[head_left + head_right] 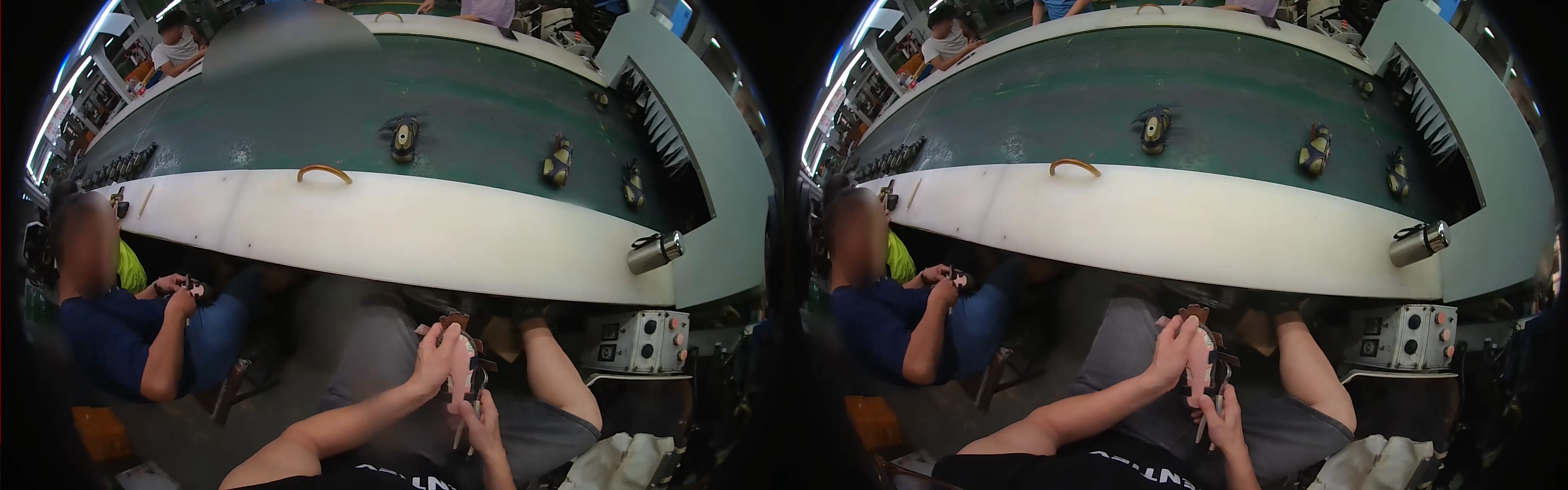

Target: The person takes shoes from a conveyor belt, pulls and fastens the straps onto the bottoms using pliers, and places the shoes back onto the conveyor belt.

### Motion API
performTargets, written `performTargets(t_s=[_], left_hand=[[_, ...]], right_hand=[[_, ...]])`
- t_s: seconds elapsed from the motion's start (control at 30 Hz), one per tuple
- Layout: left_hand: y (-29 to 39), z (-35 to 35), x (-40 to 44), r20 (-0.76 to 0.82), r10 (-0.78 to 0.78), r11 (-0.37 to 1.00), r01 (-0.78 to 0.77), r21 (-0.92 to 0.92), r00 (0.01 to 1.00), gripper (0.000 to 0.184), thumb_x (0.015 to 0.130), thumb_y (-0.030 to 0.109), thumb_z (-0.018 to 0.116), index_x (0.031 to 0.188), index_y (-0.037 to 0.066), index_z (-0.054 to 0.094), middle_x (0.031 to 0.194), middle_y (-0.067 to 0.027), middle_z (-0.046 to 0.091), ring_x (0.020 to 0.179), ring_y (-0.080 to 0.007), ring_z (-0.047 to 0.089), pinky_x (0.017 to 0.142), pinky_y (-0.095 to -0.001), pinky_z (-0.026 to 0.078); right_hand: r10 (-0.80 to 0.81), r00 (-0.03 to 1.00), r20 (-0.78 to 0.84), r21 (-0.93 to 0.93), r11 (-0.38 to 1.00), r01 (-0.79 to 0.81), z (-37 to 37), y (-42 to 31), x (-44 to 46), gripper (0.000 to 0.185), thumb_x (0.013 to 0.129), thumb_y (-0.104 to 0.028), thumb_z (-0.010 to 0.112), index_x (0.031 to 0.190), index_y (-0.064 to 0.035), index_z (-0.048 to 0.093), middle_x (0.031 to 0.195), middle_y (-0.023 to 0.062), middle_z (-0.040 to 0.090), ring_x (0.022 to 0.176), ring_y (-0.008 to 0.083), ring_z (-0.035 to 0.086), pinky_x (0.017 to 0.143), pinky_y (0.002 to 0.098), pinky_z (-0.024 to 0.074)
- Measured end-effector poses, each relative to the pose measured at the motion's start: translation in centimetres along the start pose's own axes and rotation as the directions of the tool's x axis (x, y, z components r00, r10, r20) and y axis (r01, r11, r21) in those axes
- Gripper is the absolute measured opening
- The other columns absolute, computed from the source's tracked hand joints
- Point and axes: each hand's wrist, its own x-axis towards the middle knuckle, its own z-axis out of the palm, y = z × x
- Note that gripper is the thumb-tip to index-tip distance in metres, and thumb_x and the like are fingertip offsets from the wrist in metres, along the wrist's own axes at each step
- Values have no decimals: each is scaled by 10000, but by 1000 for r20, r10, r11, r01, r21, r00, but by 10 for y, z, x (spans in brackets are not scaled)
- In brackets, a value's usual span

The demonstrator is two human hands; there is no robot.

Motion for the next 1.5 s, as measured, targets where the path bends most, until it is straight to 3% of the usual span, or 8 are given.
performTargets(t_s=[0.4, 0.63, 0.87, 1.0, 1.2, 1.4, 1.47, 1.5], left_hand=[[10, 13, -23, 13, 125, 980, -125, 155, 992, 260, 1025, 260, 616, 1148, 33, 641, 914, -28, 648, 864, -97, 587, 767, -289, 517], [-13, 10, 0, -85, 55, 983, -39, 179, 995, 388, 1037, 379, 581, 1152, 14, 646, 944, -77, 680, 882, -137, 618, 790, -308, 509], [-38, 9, 12, 116, 38, 982, -58, 179, 993, 358, 1062, 361, 557, 1102, 12, 622, 920, -24, 641, 841, -90, 581, 755, -274, 500], [-31, -6, 22, 402, -112, 961, 202, -189, 909, 371, 1076, 371, 496, 1164, 39, 637, 950, -19, 668, 860, -113, 624, 775, -280, 515], [-27, -9, 14, 384, -33, 995, 68, -77, 923, 244, 1041, 215, 549, 1164, 30, 652, 1033, -29, 668, 931, -102, 624, 816, -276, 518], [-22, -2, 13, 383, -59, 994, 88, -59, 922, 262, 1065, 192, 510, 1184, 1, 645, 917, -22, 681, 772, -79, 619, 695, -236, 520], [-30, -7, 16, 363, -37, 999, 49, -22, 931, 260, 1064, 184, 509, 1173, -2, 654, 925, -15, 676, 793, -74, 616, 710, -229, 515], [-29, -6, 15, 351, -26, 999, 35, -19, 936, 256, 1062, 182, 512, 1168, -1, 656, 928, -11, 675, 802, -71, 611, 716, -228, 512]], right_hand=[[62, 995, 76, 0, 998, -62, -7, 2, -7, 317, 1002, -182, 639, 1217, -14, 476, 946, 117, 710, 679, 150, 672, 623, 277, 569], [39, 998, 57, -50, 998, -36, -12, 13, -2, 336, 1036, -287, 593, 1218, -26, 485, 896, 84, 666, 647, 147, 647, 585, 273, 544], [112, 989, 93, -50, 993, -108, -16, 31, 8, 405, 1027, -254, 612, 1322, -13, 476, 924, 91, 672, 649, 141, 651, 569, 267, 542], [127, 989, 80, -103, 988, -119, -10, 16, 5, 354, 1019, -209, 607, 1301, -26, 496, 932, 72, 673, 654, 121, 641, 575, 262, 541], [165, 985, 41, -110, 981, -160, -5, 13, -2, 379, 1013, -213, 627, 1304, -12, 492, 922, 60, 664, 675, 112, 631, 607, 268, 539], [231, 973, 27, -159, 961, -224, -9, 2, 0, 417, 986, -258, 674, 1272, -16, 490, 939, 65, 653, 720, 114, 631, 625, 277, 543], [105, 994, -26, -413, 905, -106, -16, 1, 1, 445, 940, -232, 730, 1258, -22, 500, 937, 66, 651, 705, 120, 619, 621, 281, 533], [-153, 987, -43, -515, 850, 109, -18, 1, 0, 433, 908, -188, 757, 1225, -28, 509, 908, 53, 629, 676, 112, 597, 599, 276, 513]])
